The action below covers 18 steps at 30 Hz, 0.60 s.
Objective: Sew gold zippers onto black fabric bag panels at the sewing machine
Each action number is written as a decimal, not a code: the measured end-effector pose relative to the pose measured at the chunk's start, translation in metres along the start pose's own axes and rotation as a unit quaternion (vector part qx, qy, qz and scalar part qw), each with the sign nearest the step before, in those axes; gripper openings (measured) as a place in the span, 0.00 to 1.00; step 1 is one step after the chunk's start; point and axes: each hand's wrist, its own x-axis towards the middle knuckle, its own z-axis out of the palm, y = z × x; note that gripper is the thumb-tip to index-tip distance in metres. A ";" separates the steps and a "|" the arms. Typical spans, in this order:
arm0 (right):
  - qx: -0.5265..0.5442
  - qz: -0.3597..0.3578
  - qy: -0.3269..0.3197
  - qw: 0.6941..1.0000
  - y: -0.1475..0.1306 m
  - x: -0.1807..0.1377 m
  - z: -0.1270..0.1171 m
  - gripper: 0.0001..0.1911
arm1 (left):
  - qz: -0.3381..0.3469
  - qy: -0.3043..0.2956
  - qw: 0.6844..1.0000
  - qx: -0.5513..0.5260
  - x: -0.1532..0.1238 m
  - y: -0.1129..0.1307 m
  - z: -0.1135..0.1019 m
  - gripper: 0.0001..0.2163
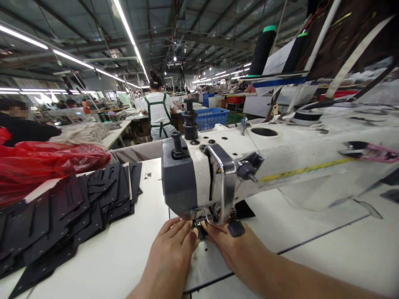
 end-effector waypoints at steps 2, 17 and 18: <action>-0.005 -0.002 -0.003 1.000 -0.001 0.002 -0.002 0.17 | -0.001 0.008 1.000 0.002 0.000 0.000 0.001 0.09; 0.002 0.053 0.013 0.999 0.003 -0.003 0.001 0.14 | -0.033 0.009 0.999 -0.010 0.005 0.003 -0.004 0.07; 0.009 0.059 0.007 0.998 0.004 -0.003 0.001 0.14 | -0.037 0.011 0.999 -0.013 0.006 0.004 -0.004 0.07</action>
